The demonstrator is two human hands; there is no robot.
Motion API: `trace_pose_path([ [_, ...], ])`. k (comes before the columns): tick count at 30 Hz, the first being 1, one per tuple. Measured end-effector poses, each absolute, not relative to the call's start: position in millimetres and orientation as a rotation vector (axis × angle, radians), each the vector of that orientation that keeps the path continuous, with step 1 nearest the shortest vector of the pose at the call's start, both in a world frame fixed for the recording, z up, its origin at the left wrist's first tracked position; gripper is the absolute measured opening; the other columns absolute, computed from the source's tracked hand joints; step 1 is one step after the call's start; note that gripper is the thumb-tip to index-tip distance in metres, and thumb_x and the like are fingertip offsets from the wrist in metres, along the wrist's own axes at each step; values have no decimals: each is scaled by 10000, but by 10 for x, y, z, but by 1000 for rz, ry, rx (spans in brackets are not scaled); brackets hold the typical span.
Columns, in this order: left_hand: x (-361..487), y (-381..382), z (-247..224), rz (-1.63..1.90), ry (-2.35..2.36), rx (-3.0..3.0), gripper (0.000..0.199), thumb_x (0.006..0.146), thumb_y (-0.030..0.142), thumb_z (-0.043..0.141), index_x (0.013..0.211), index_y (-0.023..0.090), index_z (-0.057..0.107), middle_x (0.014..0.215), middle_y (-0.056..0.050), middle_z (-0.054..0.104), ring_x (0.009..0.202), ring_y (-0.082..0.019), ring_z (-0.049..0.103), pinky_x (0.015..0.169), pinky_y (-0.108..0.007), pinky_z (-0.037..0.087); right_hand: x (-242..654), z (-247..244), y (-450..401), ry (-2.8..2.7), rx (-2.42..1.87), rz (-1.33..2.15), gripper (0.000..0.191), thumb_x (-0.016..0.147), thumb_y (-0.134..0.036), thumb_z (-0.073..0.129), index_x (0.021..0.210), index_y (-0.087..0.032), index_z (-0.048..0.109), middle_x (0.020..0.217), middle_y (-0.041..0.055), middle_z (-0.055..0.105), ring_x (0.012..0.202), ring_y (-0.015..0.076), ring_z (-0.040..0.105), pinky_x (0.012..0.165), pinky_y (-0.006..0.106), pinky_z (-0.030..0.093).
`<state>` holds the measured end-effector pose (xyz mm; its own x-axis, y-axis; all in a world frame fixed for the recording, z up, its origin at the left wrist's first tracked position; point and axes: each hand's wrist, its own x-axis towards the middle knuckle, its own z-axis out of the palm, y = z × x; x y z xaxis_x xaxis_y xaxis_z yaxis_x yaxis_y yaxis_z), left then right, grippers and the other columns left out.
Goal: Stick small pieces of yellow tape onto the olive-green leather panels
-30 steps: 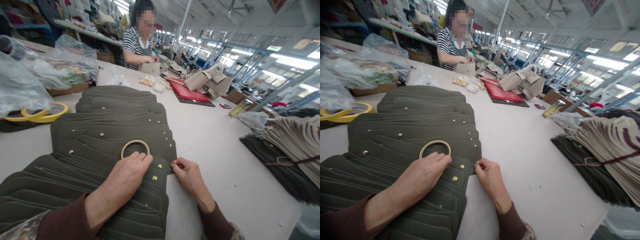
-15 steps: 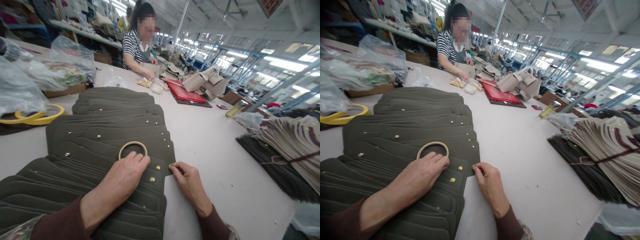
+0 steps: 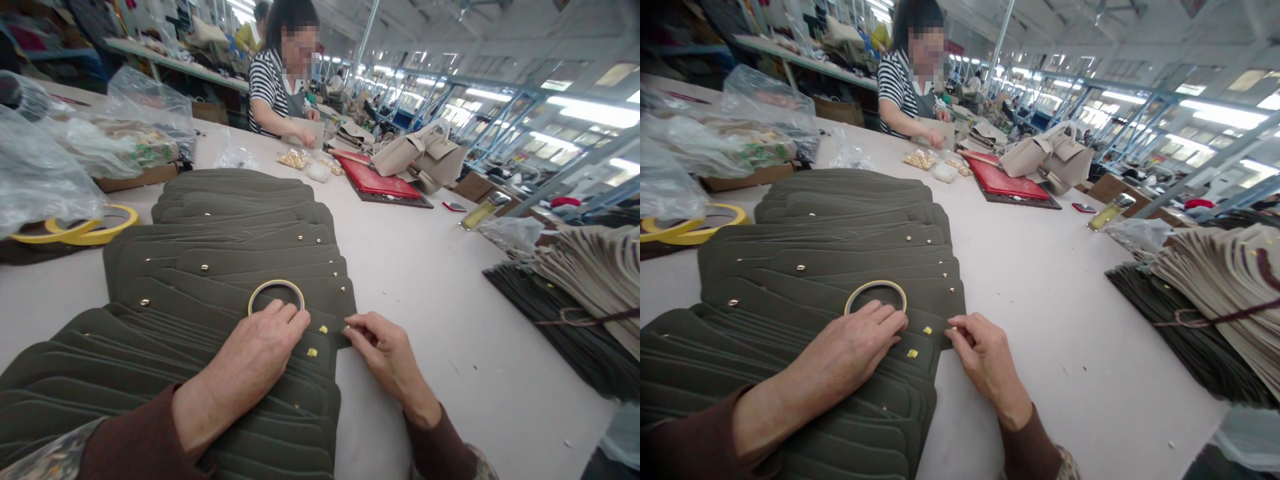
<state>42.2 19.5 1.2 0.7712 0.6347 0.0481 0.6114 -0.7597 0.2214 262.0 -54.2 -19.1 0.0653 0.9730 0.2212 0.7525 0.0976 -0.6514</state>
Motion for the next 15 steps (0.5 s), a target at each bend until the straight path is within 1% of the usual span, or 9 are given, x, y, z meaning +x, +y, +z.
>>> trace_pose_path([
  [3, 424, 195, 18, 146, 974, 2767, 176, 867, 65, 454, 902, 215, 539, 892, -28, 584, 850, -212, 518, 692, -332, 458, 2507, -168, -553, -1913, -1524, 534, 146, 919, -241, 565, 901, -201, 704, 776, 30, 642, 708, 152, 604, 657, 253, 465],
  [6, 416, 199, 5, 150, 968, 2755, 171, 864, 67, 461, 903, 217, 535, 898, -27, 585, 856, -212, 516, 684, -326, 460, 2389, -186, -529, -2085, -1495, 587, 182, 951, -234, 524, 934, -204, 703, 802, 37, 634, 731, 147, 607, 667, 242, 467],
  [10, 408, 200, -17, 163, 963, 2750, 157, 861, 76, 476, 895, 217, 534, 903, -26, 587, 861, -215, 514, 690, -327, 465, 2318, -178, -480, -2333, -1572, 427, 197, 956, -210, 498, 948, -217, 694, 776, 27, 601, 688, 144, 581, 621, 235, 439],
  [15, 427, 204, 2, 119, 972, 2743, 146, 869, 88, 474, 902, 213, 542, 914, -30, 595, 866, -218, 523, 685, -331, 473, 2288, -85, -461, -2541, -1628, 340, 153, 914, -176, 541, 969, -226, 675, 788, 22, 594, 669, 155, 576, 584, 243, 421],
])
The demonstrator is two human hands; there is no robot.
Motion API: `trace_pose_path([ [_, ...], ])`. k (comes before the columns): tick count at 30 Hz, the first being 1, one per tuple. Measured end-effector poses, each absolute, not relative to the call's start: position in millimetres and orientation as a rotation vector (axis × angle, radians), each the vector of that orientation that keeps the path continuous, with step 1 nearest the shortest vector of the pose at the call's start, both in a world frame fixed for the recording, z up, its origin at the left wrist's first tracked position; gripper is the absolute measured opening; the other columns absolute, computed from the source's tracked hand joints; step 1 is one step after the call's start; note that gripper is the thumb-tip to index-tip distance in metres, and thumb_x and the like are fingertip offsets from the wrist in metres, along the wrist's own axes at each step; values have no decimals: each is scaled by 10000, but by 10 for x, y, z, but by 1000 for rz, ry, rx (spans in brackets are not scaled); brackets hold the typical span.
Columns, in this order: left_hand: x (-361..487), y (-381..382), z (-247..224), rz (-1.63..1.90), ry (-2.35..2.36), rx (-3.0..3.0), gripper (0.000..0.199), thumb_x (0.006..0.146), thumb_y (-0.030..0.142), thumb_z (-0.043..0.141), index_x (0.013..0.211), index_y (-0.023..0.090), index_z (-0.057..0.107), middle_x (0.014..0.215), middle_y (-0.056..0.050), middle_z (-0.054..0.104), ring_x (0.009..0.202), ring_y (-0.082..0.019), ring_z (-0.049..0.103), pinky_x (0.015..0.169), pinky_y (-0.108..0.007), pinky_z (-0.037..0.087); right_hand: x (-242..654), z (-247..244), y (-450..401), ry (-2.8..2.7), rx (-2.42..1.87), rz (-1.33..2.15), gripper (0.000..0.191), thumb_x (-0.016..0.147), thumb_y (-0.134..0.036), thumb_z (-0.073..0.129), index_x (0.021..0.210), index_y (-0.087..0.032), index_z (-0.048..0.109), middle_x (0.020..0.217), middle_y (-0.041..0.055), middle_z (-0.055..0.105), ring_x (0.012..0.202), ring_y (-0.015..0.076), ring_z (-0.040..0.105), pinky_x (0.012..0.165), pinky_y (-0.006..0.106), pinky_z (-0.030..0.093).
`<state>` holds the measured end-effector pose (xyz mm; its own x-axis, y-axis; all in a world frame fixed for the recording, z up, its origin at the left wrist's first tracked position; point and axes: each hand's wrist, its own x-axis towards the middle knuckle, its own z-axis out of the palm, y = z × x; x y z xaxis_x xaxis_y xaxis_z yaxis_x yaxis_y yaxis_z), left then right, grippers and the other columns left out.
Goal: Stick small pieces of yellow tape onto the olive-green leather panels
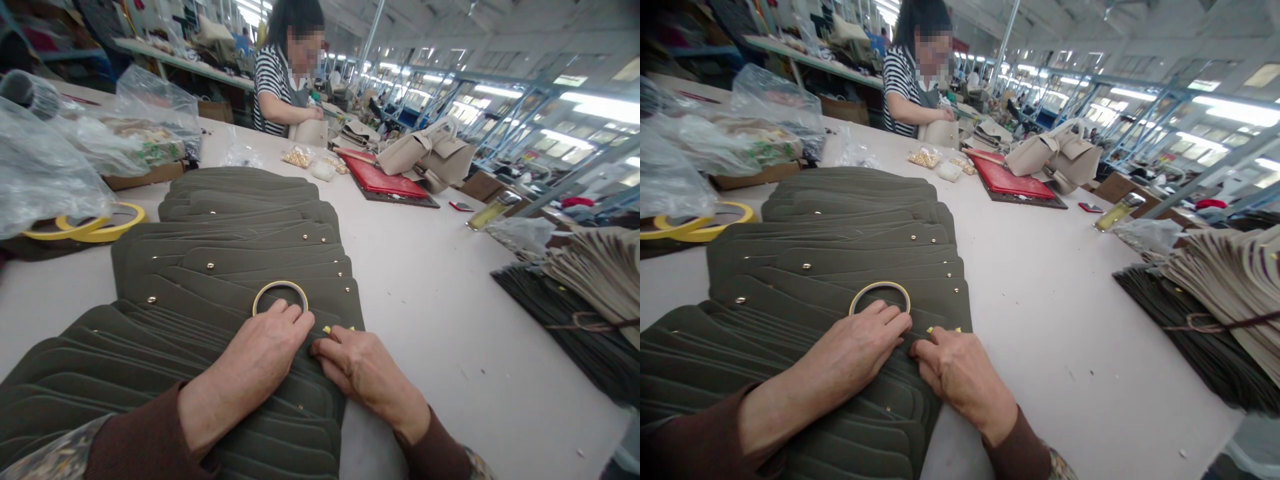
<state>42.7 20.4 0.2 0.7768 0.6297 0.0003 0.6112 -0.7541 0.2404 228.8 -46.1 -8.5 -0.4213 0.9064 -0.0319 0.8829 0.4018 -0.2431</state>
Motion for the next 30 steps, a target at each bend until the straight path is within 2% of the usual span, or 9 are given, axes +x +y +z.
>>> trace_pose_path([
  [5, 424, 225, -8, 121, 984, 2745, 143, 883, 101, 462, 907, 214, 545, 927, -34, 601, 890, -221, 521, 701, -329, 470, 2352, -100, -471, -2305, -1541, 509, 189, 950, -177, 501, 1016, -236, 669, 796, 13, 617, 705, 143, 598, 641, 234, 454],
  [9, 411, 231, -14, 132, 969, 2734, 158, 895, 104, 442, 923, 218, 547, 929, -32, 604, 883, -216, 519, 706, -323, 471, 2448, -181, -450, -2004, -1577, 450, 166, 956, -204, 506, 1004, -210, 665, 824, 30, 633, 752, 151, 613, 693, 253, 475],
  [15, 404, 212, -14, 163, 966, 2737, 152, 888, 103, 452, 913, 219, 547, 916, -28, 603, 877, -219, 525, 700, -326, 478, 2445, -277, -360, -2203, -1665, 344, 217, 963, -221, 478, 1013, -232, 689, 816, 30, 608, 704, 144, 601, 647, 241, 472],
  [19, 399, 203, -10, 132, 985, 2736, 163, 897, 107, 435, 922, 219, 551, 921, -36, 595, 867, -210, 526, 697, -314, 476, 2450, -266, -333, -2131, -1653, 464, 206, 941, -203, 508, 994, -236, 704, 823, 27, 623, 739, 147, 612, 681, 248, 476],
  [21, 390, 199, 28, 132, 1007, 2733, 182, 911, 108, 407, 927, 216, 552, 918, -42, 591, 863, -207, 528, 699, -314, 476, 2518, -257, -347, -1984, -1610, 565, 205, 935, -212, 514, 985, -232, 712, 816, 23, 638, 726, 145, 612, 682, 251, 479],
  [25, 391, 218, 166, 102, 1075, 2750, 244, 890, 50, 372, 932, 203, 557, 921, -55, 602, 886, -217, 539, 729, -335, 482, 2737, -284, -401, -1467, -1679, 643, 220, 911, -285, 539, 1032, -184, 693, 791, 22, 675, 616, 137, 589, 586, 250, 474],
  [30, 494, 319, 230, 42, 1074, 2840, 259, 879, 40, 365, 943, 191, 566, 935, -66, 609, 893, -229, 543, 735, -349, 480, 2849, -318, -447, -1412, -1735, 667, 159, 829, -237, 598, 915, -173, 715, 813, 28, 712, 716, 168, 639, 670, 279, 498],
])
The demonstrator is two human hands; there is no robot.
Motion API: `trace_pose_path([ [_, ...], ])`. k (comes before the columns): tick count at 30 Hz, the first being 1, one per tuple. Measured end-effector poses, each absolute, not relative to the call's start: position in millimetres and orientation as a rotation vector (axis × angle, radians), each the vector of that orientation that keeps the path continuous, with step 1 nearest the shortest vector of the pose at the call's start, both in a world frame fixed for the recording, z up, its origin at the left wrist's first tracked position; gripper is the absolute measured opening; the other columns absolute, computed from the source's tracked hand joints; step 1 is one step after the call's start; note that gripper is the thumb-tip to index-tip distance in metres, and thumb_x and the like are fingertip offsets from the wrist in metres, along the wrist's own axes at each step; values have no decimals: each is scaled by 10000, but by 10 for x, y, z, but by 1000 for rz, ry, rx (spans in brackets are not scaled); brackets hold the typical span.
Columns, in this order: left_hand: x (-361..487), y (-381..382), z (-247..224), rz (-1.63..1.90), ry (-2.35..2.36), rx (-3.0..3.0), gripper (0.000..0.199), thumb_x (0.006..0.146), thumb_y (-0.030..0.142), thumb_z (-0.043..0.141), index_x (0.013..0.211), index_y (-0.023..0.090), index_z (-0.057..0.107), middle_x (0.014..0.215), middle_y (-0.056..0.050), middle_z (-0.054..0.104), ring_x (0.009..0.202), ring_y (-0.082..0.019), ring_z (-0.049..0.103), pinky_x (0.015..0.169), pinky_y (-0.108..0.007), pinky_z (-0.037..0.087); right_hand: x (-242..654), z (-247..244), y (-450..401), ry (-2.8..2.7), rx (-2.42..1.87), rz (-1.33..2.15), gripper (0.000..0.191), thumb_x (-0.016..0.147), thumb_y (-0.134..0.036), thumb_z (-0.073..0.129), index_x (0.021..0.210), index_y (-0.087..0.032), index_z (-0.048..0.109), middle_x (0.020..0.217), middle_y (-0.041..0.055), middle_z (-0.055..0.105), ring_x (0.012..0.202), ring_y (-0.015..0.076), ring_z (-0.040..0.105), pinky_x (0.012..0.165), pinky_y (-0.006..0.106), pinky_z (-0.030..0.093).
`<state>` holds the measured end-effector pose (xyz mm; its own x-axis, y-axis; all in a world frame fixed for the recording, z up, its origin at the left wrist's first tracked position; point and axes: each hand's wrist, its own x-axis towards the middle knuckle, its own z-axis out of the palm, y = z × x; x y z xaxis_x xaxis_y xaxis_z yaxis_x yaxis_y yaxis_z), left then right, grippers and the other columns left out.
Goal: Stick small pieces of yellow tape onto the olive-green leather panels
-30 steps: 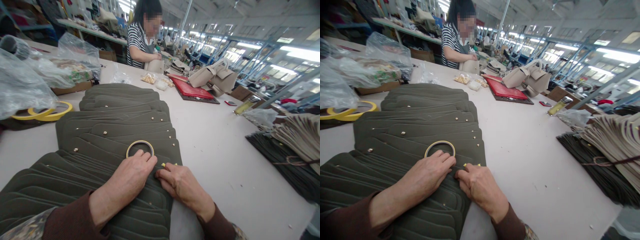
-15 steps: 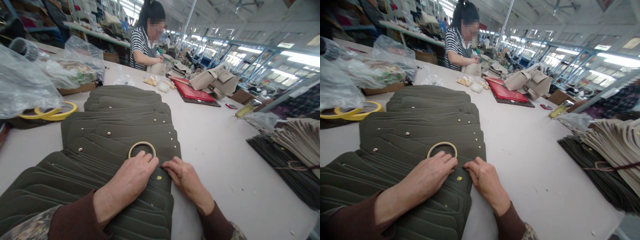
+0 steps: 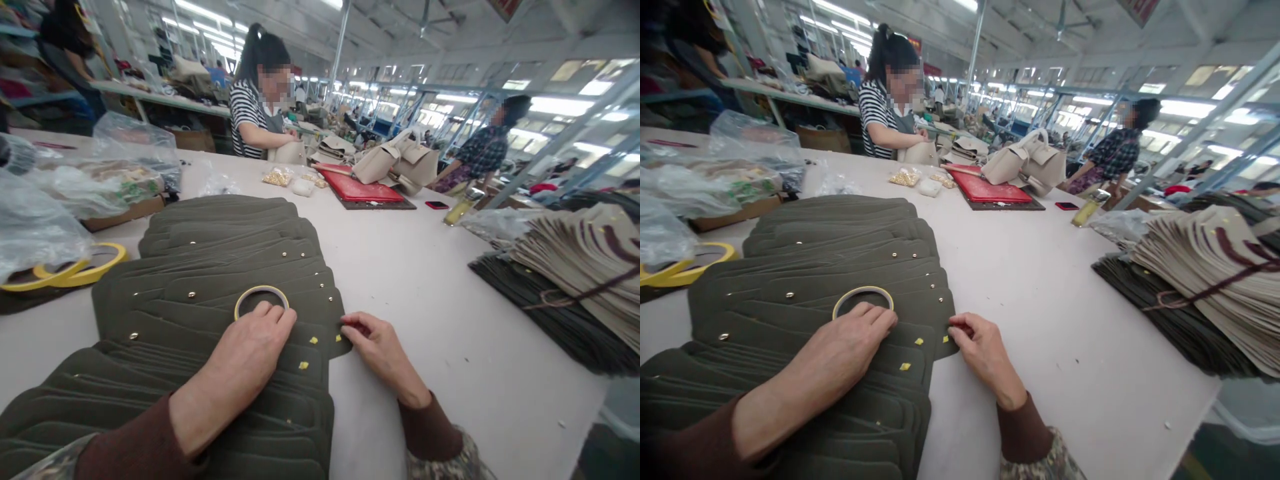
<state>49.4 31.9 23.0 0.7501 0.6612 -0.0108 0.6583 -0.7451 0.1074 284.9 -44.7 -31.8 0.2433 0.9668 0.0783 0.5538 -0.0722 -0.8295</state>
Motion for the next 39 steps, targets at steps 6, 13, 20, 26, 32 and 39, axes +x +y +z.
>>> trace_pose_path([
  [6, 563, 421, 139, 67, 1030, 2936, 238, 915, 96, 362, 933, 189, 580, 916, -72, 605, 856, -224, 528, 734, -344, 466, 2826, -286, -482, -1725, -1690, 588, 119, 819, -147, 626, 826, -210, 726, 758, 4, 651, 701, 137, 605, 651, 249, 455],
  [13, 525, 418, 225, 97, 987, 2835, 225, 962, 175, 330, 907, 206, 546, 844, -36, 598, 818, -209, 539, 685, -320, 439, 2823, -298, -451, -1821, -1672, 592, 115, 805, -124, 657, 800, -216, 726, 853, 8, 624, 759, 133, 588, 680, 238, 454],
  [20, 395, 352, 239, 232, 854, 2755, 192, 959, 195, 356, 863, 222, 521, 812, -9, 579, 769, -184, 544, 674, -318, 402, 2796, -404, -392, -1437, -1728, 533, 252, 817, -145, 589, 1048, -180, 683, 906, 45, 687, 767, 166, 624, 757, 307, 498],
  [26, 377, 429, 172, 256, 918, 2750, 196, 957, 183, 360, 867, 222, 530, 808, -6, 594, 780, -182, 567, 685, -313, 427, 2708, -458, -350, -1313, -1706, 689, 211, 787, -176, 618, 982, -179, 697, 793, 15, 691, 709, 161, 637, 665, 272, 513],
  [32, 346, 501, 5, 470, 877, 2785, 213, 976, 211, 347, 1007, 225, 558, 850, -7, 658, 778, -175, 635, 677, -298, 502, 2674, -385, -358, -1362, -1651, 764, 232, 776, -156, 623, 996, -182, 693, 818, 18, 696, 725, 159, 637, 694, 276, 516],
  [39, 382, 379, -21, 846, 602, 2813, 244, 976, 225, 384, 1198, 215, 486, 866, -3, 710, 720, -140, 677, 647, -244, 536, 2584, -173, -426, -1296, -1571, 592, 159, 865, -248, 596, 962, -175, 698, 844, 46, 710, 727, 167, 639, 665, 278, 510],
])
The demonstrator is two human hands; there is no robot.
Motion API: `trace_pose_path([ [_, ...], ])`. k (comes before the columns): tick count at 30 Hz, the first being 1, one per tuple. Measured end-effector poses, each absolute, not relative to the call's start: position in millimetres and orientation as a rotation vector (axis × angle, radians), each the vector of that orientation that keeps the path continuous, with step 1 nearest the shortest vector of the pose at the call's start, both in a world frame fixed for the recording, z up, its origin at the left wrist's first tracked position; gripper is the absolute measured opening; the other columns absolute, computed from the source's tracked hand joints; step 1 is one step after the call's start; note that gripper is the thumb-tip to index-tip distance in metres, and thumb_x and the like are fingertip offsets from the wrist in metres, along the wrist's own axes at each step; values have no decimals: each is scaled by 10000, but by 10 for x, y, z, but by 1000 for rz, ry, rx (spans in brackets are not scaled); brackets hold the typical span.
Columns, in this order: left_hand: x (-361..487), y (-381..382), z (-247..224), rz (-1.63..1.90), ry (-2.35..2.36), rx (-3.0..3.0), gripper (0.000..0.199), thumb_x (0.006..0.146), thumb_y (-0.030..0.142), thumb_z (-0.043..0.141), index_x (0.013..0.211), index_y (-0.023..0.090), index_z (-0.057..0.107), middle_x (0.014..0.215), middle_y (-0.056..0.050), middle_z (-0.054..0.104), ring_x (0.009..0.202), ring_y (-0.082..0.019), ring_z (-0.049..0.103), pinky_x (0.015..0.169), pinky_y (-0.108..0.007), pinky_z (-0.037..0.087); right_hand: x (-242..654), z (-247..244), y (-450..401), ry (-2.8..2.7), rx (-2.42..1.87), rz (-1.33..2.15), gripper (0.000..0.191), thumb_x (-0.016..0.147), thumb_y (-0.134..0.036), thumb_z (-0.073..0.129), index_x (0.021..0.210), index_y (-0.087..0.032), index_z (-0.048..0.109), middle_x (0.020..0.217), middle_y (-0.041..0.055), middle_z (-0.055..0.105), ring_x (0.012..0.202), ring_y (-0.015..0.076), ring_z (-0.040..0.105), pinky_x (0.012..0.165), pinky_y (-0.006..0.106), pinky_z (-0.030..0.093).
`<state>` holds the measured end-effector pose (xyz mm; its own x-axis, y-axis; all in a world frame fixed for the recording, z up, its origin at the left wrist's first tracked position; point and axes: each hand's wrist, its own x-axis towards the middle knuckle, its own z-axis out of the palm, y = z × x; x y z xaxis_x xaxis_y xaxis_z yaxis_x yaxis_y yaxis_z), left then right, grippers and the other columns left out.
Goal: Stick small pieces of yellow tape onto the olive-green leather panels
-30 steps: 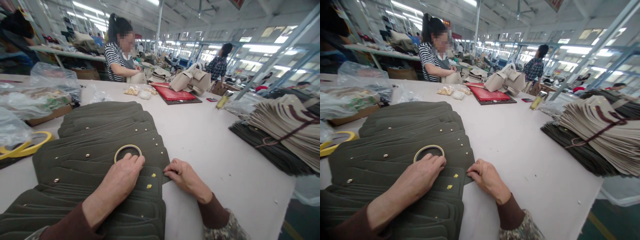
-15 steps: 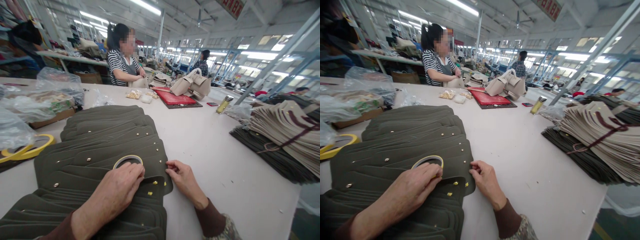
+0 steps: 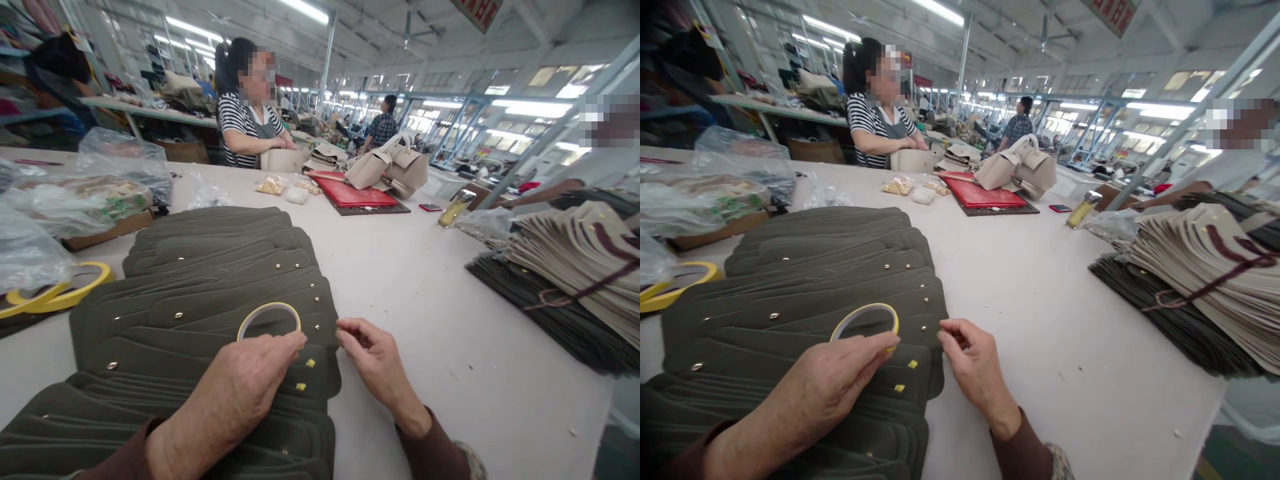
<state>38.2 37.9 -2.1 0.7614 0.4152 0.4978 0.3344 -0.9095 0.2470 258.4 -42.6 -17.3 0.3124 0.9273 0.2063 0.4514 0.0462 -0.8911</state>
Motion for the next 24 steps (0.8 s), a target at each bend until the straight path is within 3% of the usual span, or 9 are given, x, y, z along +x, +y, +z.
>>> trace_pose_path([
  [4, 416, 324, -3, 766, 618, 2794, 371, 985, 248, 358, 1351, 189, 349, 942, -36, 731, 758, -154, 703, 632, -250, 554, 2384, -54, -444, -1525, -1340, 545, 165, 851, -161, 602, 995, -178, 681, 907, 54, 699, 768, 159, 631, 700, 271, 513],
  [7, 412, 296, -27, 712, 662, 2794, 355, 982, 269, 364, 1328, 193, 345, 916, -36, 731, 729, -175, 706, 584, -272, 547, 2274, -15, -420, -1676, -1229, 433, 202, 846, -120, 599, 1033, -175, 650, 946, 69, 689, 791, 160, 620, 711, 274, 510],
  [11, 418, 267, -63, 694, 659, 2771, 328, 974, 242, 376, 1298, 202, 345, 884, -25, 721, 721, -178, 701, 594, -280, 537, 2210, -38, -389, -1779, -1195, 288, 144, 854, -80, 545, 910, -177, 635, 828, 53, 687, 761, 160, 619, 706, 277, 493],
  [14, 438, 263, -61, 671, 667, 2741, 253, 971, 214, 365, 1220, 212, 409, 841, -9, 707, 686, -166, 687, 576, -263, 514, 2190, -87, -388, -1800, -1206, 132, 156, 813, -45, 521, 819, -171, 613, 719, 40, 660, 664, 150, 607, 626, 258, 472],
  [18, 463, 274, -43, 637, 664, 2675, 164, 961, 167, 361, 973, 225, 513, 774, 22, 664, 649, -137, 658, 557, -229, 470, 2175, -122, -386, -1791, -1251, 0, 149, 774, -46, 519, 763, -163, 610, 661, 37, 641, 603, 147, 602, 574, 250, 451],
  [21, 474, 285, -57, 668, 708, 2670, 190, 950, 145, 366, 854, 219, 513, 704, 30, 614, 594, -133, 615, 532, -227, 436, 2145, -98, -363, -1683, -1344, 153, 120, 755, -88, 536, 716, -160, 625, 628, 29, 637, 556, 141, 596, 534, 241, 442],
  [24, 491, 297, -86, 778, 722, 2691, 205, 946, 145, 369, 801, 214, 498, 660, 33, 570, 557, -132, 573, 513, -234, 404, 2089, -48, -321, -1341, -1472, 656, 102, 752, -191, 565, 660, -165, 601, 524, -1, 607, 450, 125, 568, 444, 214, 422],
])
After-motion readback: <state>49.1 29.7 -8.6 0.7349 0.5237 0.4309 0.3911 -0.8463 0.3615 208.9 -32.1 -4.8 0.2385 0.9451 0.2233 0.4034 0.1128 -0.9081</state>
